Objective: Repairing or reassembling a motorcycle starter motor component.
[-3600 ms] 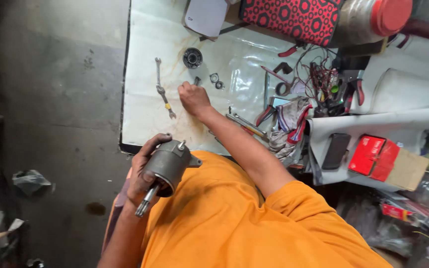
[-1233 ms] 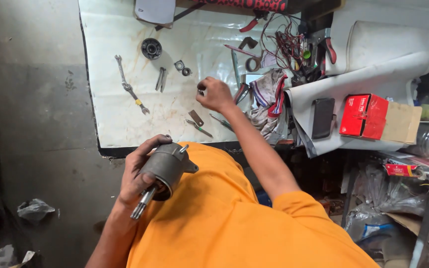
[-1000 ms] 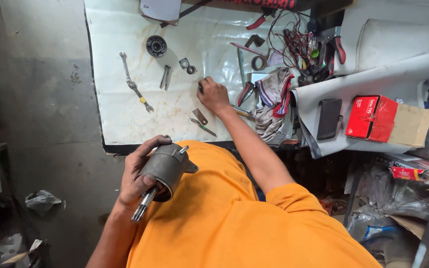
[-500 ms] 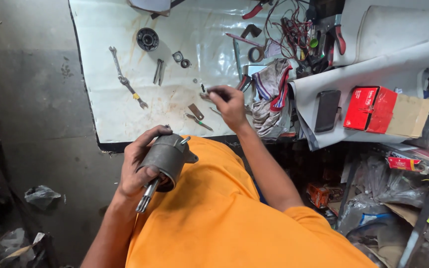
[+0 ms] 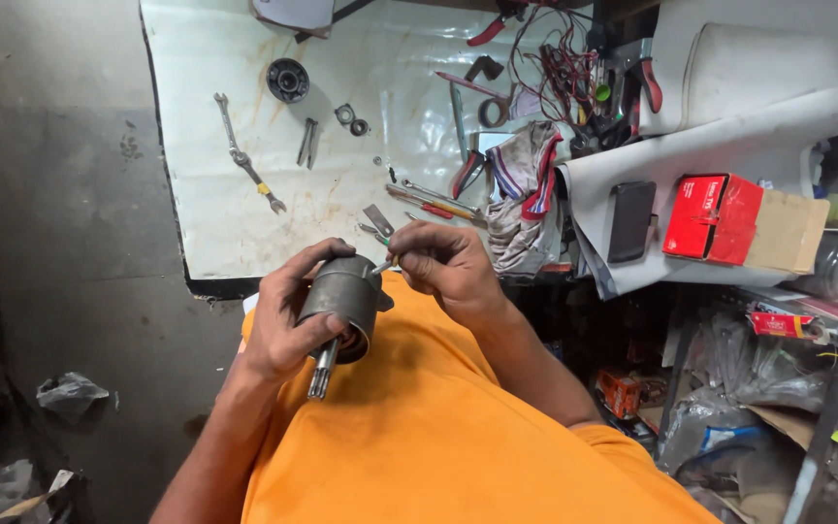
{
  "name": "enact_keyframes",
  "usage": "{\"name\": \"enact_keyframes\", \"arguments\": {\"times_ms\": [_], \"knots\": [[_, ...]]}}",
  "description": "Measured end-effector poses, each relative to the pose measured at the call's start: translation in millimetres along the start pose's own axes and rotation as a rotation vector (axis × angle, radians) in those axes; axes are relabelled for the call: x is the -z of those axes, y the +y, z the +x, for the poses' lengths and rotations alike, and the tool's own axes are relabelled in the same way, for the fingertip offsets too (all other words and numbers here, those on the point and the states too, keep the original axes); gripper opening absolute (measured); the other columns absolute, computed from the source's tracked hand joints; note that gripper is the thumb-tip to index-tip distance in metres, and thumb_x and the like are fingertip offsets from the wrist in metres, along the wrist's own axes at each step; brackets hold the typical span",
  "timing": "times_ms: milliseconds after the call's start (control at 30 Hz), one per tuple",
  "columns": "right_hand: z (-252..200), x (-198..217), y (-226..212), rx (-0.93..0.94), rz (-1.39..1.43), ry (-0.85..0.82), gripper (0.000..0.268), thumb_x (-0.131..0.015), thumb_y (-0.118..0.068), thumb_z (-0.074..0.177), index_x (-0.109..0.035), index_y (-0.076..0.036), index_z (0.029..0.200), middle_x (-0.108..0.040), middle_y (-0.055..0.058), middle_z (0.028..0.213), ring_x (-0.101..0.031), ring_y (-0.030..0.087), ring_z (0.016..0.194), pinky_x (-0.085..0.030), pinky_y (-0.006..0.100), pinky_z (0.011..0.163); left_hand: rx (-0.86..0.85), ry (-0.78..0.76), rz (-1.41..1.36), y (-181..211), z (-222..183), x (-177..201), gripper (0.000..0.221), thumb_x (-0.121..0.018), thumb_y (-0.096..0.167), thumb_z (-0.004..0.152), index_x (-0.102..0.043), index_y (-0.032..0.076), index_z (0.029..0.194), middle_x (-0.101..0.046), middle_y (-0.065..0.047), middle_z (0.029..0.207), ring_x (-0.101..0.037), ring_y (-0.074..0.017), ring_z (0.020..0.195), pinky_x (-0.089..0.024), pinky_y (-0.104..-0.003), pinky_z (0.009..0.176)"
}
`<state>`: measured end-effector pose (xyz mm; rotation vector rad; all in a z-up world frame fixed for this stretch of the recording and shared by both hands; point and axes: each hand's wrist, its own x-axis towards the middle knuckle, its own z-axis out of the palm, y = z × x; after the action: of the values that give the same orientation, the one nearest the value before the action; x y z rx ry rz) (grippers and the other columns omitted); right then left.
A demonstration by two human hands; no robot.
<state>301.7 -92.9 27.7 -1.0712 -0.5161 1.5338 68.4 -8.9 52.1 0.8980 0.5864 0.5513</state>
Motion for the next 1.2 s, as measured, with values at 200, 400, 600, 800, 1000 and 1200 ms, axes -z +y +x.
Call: {"name": "enact_keyframes", "arguments": {"times_ms": [200, 400, 600, 800, 1000, 1200], "knots": [[-4.0, -3.4, -3.2, -0.02, 0.07, -0.067, 0.01, -0.068, -0.001, 0.101, -0.071, 0.005, 0.108, -0.064, 0.007, 0.108, -0.05, 0.01, 0.068, -0.037, 0.025, 0.059, -0.013, -0.008, 0.027, -1.0, -5.6, -2.8, 0.083, -0.082, 0.04, 0.08, -0.049, -0.008, 0.138, -0.073, -0.022, 0.11, -0.077, -0.0269, 0.099, -0.06, -0.033, 0.088], [-7.6, -6.7, -2.3, -0.067, 0.083, -0.057, 0.011, -0.068, -0.002, 0.101, -0.07, 0.003, 0.111, -0.065, 0.006, 0.1, -0.05, 0.01, 0.066, -0.038, 0.025, 0.058, -0.013, -0.001, 0.101, -1.8, -9.7, -2.4, 0.08, -0.083, 0.036, 0.077, -0.051, -0.006, 0.137, -0.071, -0.018, 0.113, -0.077, -0.0252, 0.1, -0.061, -0.034, 0.088], [-8.9, -9.6, -6.2, -0.059, -0.005, -0.043, 0.012, -0.07, -0.002, 0.1, -0.07, 0.001, 0.112, -0.065, 0.004, 0.091, -0.05, 0.008, 0.065, -0.038, 0.024, 0.057, -0.033, -0.022, 0.076, -0.2, -12.5, -2.5, 0.081, -0.083, 0.038, 0.078, -0.051, -0.007, 0.137, -0.069, -0.018, 0.115, -0.077, -0.0262, 0.102, -0.061, -0.034, 0.088], [-13.8, -7.2, -5.6, 0.052, -0.222, -0.076, 0.012, -0.069, -0.001, 0.101, -0.07, 0.004, 0.112, -0.065, 0.003, 0.095, -0.05, 0.005, 0.069, -0.039, 0.022, 0.059, -0.022, -0.043, -0.015, -3.3, -15.8, -1.1, 0.084, -0.084, 0.04, 0.079, -0.048, -0.008, 0.138, -0.069, -0.02, 0.116, -0.077, -0.0288, 0.101, -0.062, -0.035, 0.088], [-16.7, -12.4, -6.6, 0.219, -0.43, -0.091, 0.014, -0.072, -0.002, 0.098, -0.073, 0.004, 0.112, -0.069, 0.006, 0.105, -0.059, 0.007, 0.083, -0.049, 0.021, 0.072, -0.036, -0.063, -0.089, -12.2, -18.1, 2.4, 0.088, -0.085, 0.042, 0.08, -0.047, -0.01, 0.14, -0.07, -0.022, 0.118, -0.077, -0.0316, 0.102, -0.061, -0.036, 0.09], [-16.3, -11.4, 2.4, 0.232, -0.45, -0.14, 0.019, -0.08, -0.003, 0.092, -0.075, 0.001, 0.111, -0.069, 0.006, 0.106, -0.061, 0.007, 0.087, -0.051, 0.022, 0.075, -0.037, -0.072, -0.105, -16.5, -20.4, 1.7, 0.095, -0.085, 0.052, 0.077, -0.048, -0.01, 0.14, -0.069, -0.022, 0.119, -0.074, -0.0268, 0.105, -0.058, -0.033, 0.093]]}}
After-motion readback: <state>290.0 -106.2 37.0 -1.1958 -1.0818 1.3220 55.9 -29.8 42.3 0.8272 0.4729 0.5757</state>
